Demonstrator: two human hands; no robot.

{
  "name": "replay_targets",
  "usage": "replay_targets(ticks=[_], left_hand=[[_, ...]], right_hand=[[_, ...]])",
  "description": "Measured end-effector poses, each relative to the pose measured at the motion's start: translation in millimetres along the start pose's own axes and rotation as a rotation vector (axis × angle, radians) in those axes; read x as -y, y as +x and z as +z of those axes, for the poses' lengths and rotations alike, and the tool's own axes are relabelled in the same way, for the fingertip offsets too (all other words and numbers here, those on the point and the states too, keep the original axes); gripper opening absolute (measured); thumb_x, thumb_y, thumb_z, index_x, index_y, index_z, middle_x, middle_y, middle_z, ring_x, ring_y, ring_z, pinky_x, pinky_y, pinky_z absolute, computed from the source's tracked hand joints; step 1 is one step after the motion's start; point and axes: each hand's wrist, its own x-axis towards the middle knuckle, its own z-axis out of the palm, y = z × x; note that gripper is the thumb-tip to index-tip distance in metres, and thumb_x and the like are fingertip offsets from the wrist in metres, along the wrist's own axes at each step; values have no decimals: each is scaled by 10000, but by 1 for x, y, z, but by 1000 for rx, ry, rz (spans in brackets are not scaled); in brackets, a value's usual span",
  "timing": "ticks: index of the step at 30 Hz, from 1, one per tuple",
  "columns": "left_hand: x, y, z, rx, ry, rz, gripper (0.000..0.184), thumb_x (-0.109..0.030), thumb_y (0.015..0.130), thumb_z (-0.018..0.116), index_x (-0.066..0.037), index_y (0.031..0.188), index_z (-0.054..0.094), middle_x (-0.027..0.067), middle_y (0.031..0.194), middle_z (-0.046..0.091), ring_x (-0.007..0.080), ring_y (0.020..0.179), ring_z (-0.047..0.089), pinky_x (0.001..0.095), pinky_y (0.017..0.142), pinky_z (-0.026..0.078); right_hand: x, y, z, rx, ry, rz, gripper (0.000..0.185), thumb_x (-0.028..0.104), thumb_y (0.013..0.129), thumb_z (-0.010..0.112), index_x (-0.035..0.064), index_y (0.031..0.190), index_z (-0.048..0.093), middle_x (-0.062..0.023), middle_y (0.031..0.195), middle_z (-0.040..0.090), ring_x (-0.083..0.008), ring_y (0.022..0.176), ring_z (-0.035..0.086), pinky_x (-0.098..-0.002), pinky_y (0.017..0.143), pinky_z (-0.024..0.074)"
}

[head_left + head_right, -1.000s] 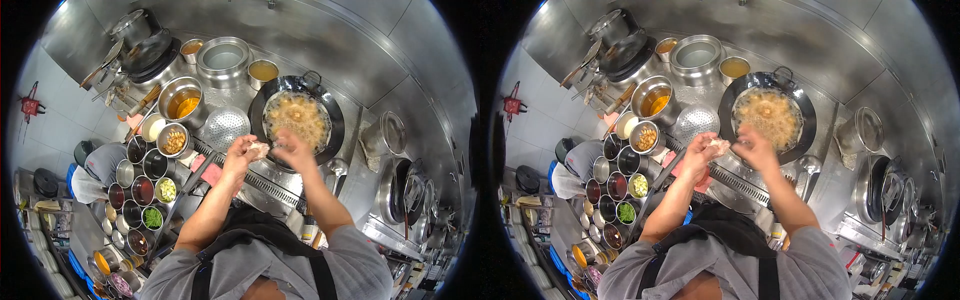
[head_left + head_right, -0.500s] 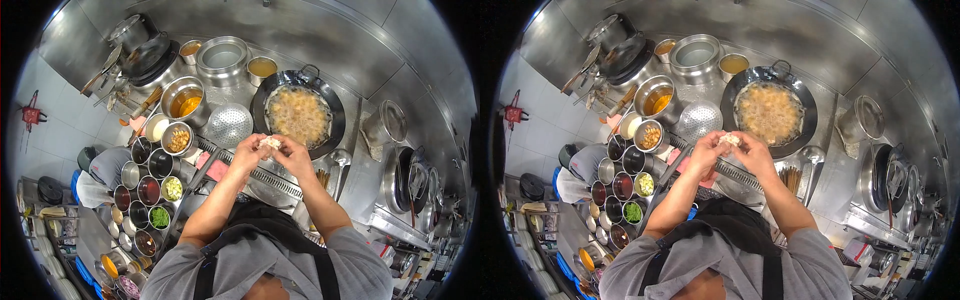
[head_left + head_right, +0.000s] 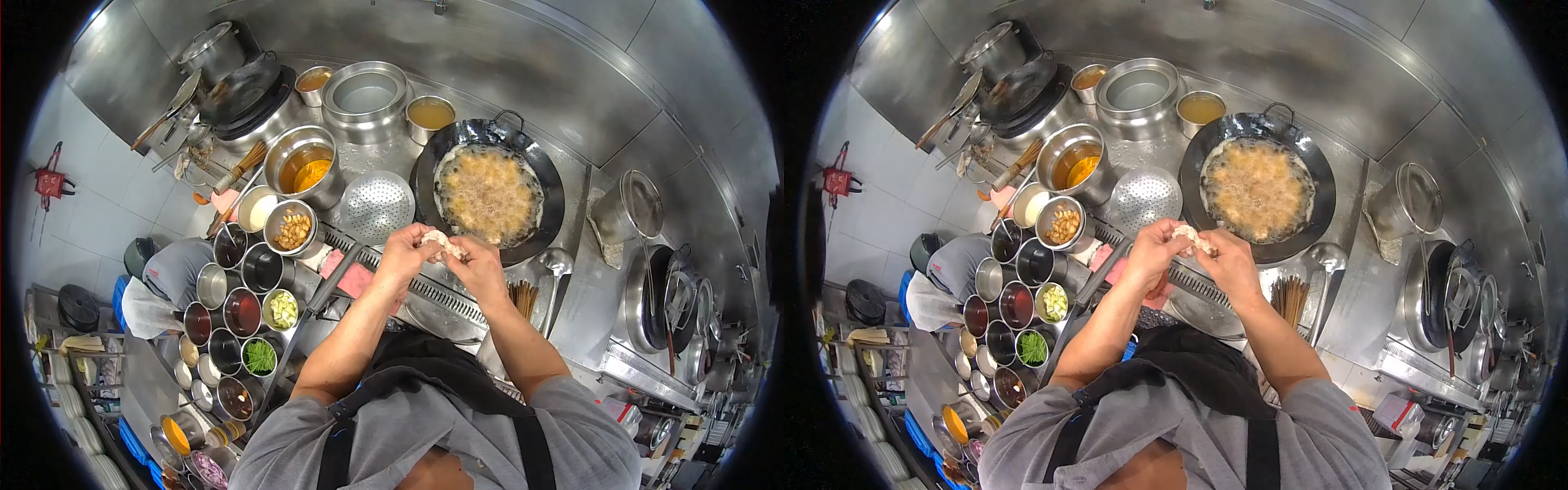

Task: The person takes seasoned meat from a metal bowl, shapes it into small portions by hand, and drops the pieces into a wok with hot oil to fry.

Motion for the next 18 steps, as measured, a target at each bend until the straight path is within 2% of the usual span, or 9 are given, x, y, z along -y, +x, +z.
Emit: replay_targets(ticks=[2,3,5,7,11,13,14,16,18], left_hand=[[7,4,-3,14,-93,43,154,9,856,594,11,1010,586,62,854,649,113,746,603,240,672,480],[6,5,-4,15,-93,43,154,9,856,594,11,1010,586,62,854,649,113,746,603,240,672,480],[4,10,-4,-49,-341,62,161,14,867,587,7,1028,579,59,900,643,115,761,610,241,664,493],[-1,12,-8,-57,-368,67,159,13,869,580,-4,1027,575,59,906,641,127,776,612,257,685,494],[-8,15,-16,-74,-434,72,162,-6,878,558,-27,1038,565,65,926,630,170,827,619,302,733,502],[-13,13,-15,-41,-556,40,173,-38,887,557,-29,1060,557,65,936,625,178,858,623,308,770,495],[-12,13,-16,-39,-555,39,173,-38,887,557,-29,1060,557,65,936,625,178,858,623,308,770,495],[-7,12,-17,13,-606,8,175,-56,895,536,-24,1067,546,82,960,614,195,882,618,316,769,497],[0,10,-17,7,-590,-4,182,-62,884,542,-22,1062,550,83,964,610,203,879,617,326,759,504]], right_hand=[[-12,-4,5,18,420,266,226,62,802,691,-28,1004,639,-111,861,673,-184,680,658,-275,619,535],[-14,-3,4,16,419,267,226,62,802,691,-28,1004,639,-111,861,673,-184,680,658,-275,619,535],[-19,-2,1,-60,948,452,211,21,808,679,-35,1004,622,-111,860,674,-186,668,664,-274,606,549],[-22,-2,-5,-55,1005,489,213,-12,807,658,-24,1012,600,-121,870,670,-208,701,667,-301,612,552],[-13,2,-17,-138,1127,486,206,49,824,667,-16,1006,595,-105,857,662,-213,722,665,-312,640,547],[-15,5,-21,-199,1244,524,159,67,832,662,0,954,585,-100,845,651,-208,683,657,-305,590,539],[-20,6,-23,-201,1245,524,159,67,832,662,0,954,585,-100,845,651,-208,683,657,-305,590,539],[-40,9,-24,-274,1168,655,119,76,838,659,19,902,578,-95,802,637,-204,641,644,-287,524,516],[-62,15,-20,-290,1127,606,108,77,837,660,26,886,578,-89,778,631,-195,607,633,-280,489,500]])
